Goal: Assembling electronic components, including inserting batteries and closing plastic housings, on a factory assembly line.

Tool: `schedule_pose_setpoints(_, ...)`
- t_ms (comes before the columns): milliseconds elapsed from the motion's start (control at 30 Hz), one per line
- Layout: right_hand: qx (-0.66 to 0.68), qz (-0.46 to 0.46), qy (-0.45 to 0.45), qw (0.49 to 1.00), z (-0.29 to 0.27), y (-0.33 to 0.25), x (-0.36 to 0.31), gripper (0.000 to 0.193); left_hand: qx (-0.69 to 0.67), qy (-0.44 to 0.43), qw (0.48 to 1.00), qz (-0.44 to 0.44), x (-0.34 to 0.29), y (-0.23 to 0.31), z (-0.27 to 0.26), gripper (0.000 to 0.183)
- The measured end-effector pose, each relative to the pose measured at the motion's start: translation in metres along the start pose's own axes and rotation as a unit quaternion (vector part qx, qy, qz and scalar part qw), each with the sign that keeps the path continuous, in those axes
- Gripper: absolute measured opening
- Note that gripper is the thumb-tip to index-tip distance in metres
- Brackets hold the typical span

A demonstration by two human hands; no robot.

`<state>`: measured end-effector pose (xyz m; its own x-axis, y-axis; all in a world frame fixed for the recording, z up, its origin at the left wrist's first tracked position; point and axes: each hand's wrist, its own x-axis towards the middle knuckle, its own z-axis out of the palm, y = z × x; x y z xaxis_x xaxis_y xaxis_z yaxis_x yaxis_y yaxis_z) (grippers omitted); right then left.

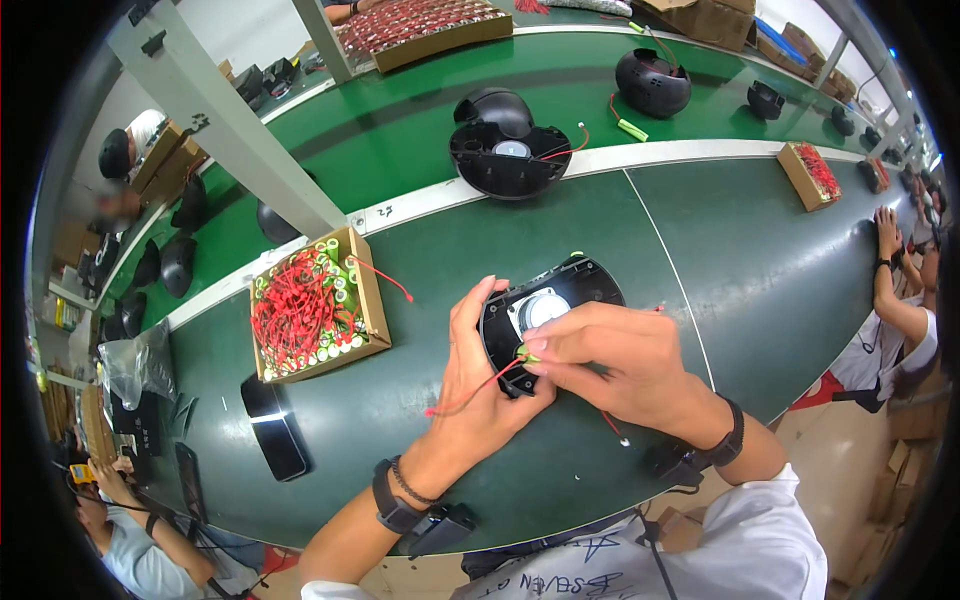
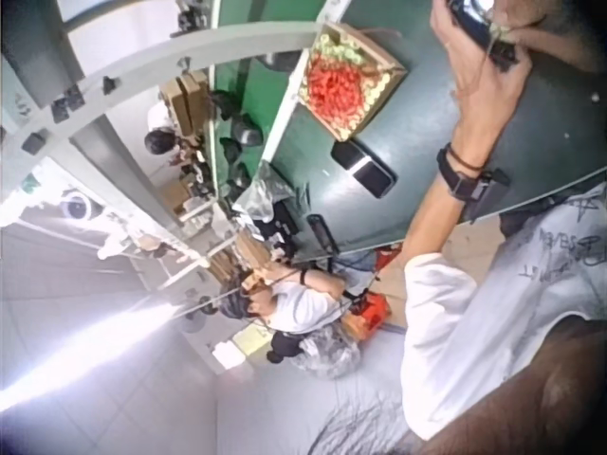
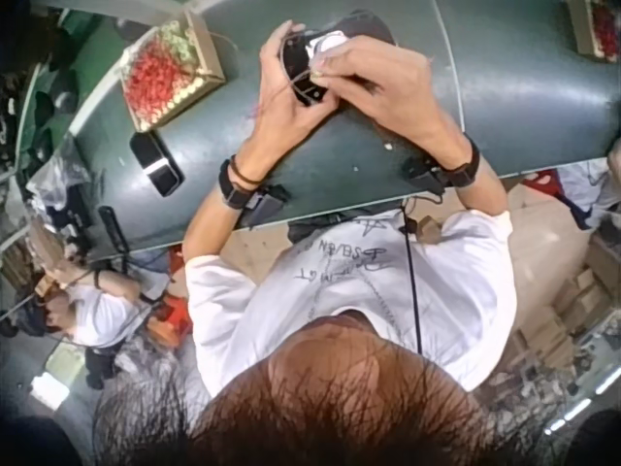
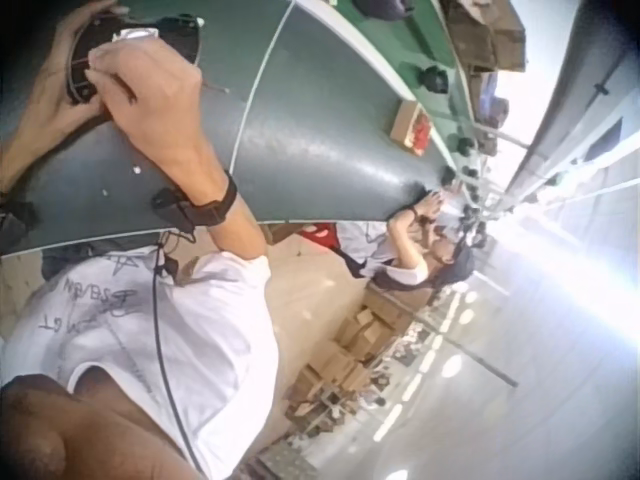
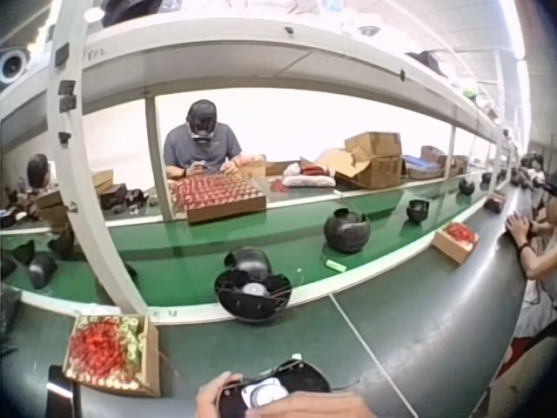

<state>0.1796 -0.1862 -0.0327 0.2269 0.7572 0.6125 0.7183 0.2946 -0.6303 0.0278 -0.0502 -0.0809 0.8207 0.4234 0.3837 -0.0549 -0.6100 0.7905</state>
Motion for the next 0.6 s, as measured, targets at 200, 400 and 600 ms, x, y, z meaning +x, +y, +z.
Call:
schedule_pose_setpoints(200,-0.079,-0.061,-0.104,0.990,-0.006,0.008,-0.002,0.025,-0.042,-0.016,0.999,-0.003,-0.003,-0.007,0.002,0.117)
schedule_pose_setpoints(400,-0.126,-0.048,-0.093,0.987,-0.015,-0.007,0.002,0.032,-0.017,-0.020,0.999,-0.039,0.000,0.007,-0.010,0.116)
schedule_pose_setpoints(600,-0.230,0.073,0.058,0.969,-0.078,0.079,0.048,0.031,0.069,0.125,0.987,-0.077,0.031,0.030,-0.065,0.097)
